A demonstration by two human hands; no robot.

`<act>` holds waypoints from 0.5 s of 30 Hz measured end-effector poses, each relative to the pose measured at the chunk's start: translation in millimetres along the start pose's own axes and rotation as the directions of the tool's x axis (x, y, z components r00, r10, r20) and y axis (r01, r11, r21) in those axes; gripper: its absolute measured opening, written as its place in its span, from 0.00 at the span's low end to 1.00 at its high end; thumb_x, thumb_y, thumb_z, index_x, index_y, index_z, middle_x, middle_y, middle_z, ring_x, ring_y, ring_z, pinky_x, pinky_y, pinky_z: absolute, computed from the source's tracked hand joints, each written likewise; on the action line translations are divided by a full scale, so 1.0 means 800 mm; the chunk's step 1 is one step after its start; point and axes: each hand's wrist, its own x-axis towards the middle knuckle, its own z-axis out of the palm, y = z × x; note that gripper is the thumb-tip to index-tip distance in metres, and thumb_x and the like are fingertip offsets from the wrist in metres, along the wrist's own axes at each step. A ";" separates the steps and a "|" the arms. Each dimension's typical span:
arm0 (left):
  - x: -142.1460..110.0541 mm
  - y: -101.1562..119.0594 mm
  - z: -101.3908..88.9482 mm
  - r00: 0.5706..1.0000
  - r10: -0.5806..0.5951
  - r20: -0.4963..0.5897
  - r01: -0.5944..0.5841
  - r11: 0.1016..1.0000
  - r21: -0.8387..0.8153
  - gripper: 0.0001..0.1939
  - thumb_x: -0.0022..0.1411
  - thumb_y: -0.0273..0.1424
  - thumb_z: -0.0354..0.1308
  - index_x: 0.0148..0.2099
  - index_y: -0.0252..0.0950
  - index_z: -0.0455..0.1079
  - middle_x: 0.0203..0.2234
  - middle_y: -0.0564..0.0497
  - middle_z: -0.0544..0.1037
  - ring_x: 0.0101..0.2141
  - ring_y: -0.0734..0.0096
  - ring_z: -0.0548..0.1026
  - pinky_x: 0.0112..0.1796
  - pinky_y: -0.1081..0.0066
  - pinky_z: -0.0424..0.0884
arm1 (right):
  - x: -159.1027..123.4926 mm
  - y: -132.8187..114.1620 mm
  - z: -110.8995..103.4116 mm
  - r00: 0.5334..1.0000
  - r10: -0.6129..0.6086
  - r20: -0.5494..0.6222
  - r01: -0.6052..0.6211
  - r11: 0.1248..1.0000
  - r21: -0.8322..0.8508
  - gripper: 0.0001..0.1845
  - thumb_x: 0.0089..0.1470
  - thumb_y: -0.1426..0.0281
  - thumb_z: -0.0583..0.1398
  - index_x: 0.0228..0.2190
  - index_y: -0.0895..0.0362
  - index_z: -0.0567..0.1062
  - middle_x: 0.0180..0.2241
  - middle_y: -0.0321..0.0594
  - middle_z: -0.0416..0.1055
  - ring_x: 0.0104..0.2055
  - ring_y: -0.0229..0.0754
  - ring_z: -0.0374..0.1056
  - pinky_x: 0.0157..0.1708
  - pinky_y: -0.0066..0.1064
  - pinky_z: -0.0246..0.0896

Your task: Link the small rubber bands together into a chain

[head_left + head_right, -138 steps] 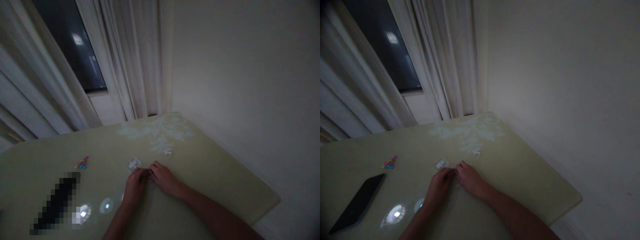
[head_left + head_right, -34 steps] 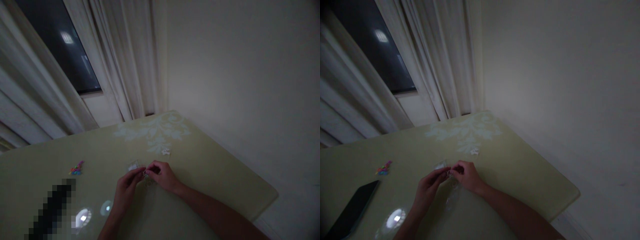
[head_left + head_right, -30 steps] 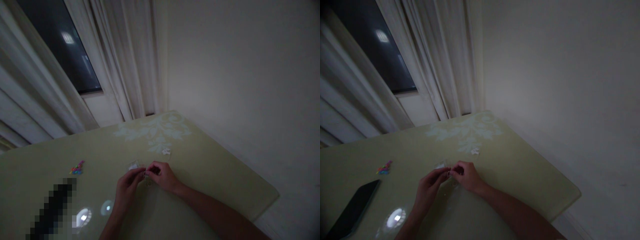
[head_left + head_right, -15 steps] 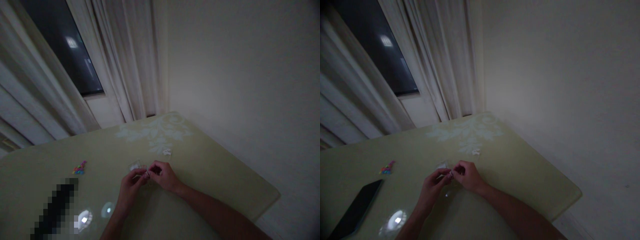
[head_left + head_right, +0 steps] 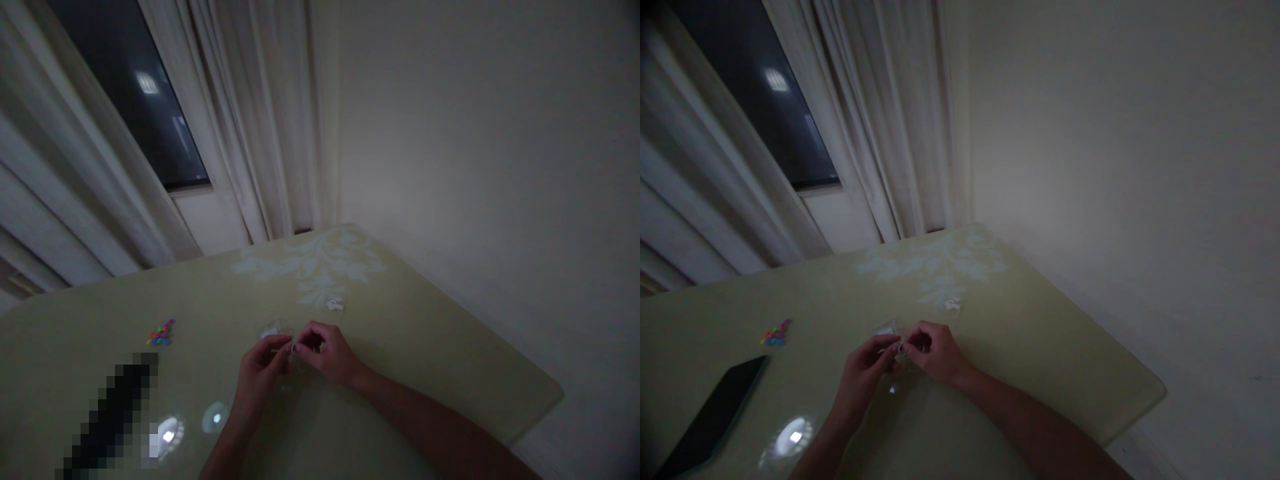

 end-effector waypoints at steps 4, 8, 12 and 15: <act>-0.001 -0.005 0.000 0.999 -0.029 0.020 0.030 0.996 -0.086 0.23 0.53 0.49 0.73 0.41 0.35 0.81 0.32 0.45 0.86 0.30 0.61 0.84 0.32 0.68 0.79 | 0.000 0.002 0.001 1.000 -0.003 0.014 0.003 1.000 -0.002 0.06 0.53 0.67 0.66 0.30 0.58 0.77 0.25 0.34 0.71 0.26 0.36 0.62 0.28 0.27 0.57; -0.001 -0.007 0.000 0.999 -0.010 0.037 0.013 0.996 -0.089 0.22 0.53 0.47 0.74 0.42 0.36 0.81 0.35 0.43 0.87 0.36 0.57 0.85 0.37 0.64 0.81 | 0.001 0.003 0.000 1.000 -0.012 -0.004 0.012 1.000 -0.003 0.06 0.53 0.67 0.66 0.30 0.57 0.77 0.25 0.35 0.71 0.27 0.36 0.63 0.29 0.27 0.58; 0.000 -0.006 -0.001 0.998 0.024 0.050 -0.024 1.000 -0.014 0.21 0.52 0.47 0.74 0.41 0.36 0.82 0.34 0.44 0.87 0.35 0.57 0.85 0.37 0.64 0.81 | 0.001 0.004 0.000 1.000 -0.008 0.006 0.008 1.000 0.003 0.07 0.54 0.66 0.66 0.30 0.57 0.77 0.25 0.34 0.71 0.27 0.36 0.63 0.29 0.27 0.58; 0.000 -0.006 -0.002 0.999 0.032 0.029 -0.031 0.999 -0.023 0.22 0.53 0.47 0.73 0.42 0.36 0.81 0.33 0.45 0.86 0.34 0.58 0.85 0.37 0.64 0.82 | 0.002 0.003 -0.002 1.000 -0.015 0.006 0.015 1.000 -0.022 0.08 0.54 0.65 0.67 0.30 0.58 0.77 0.26 0.35 0.72 0.28 0.36 0.63 0.29 0.27 0.58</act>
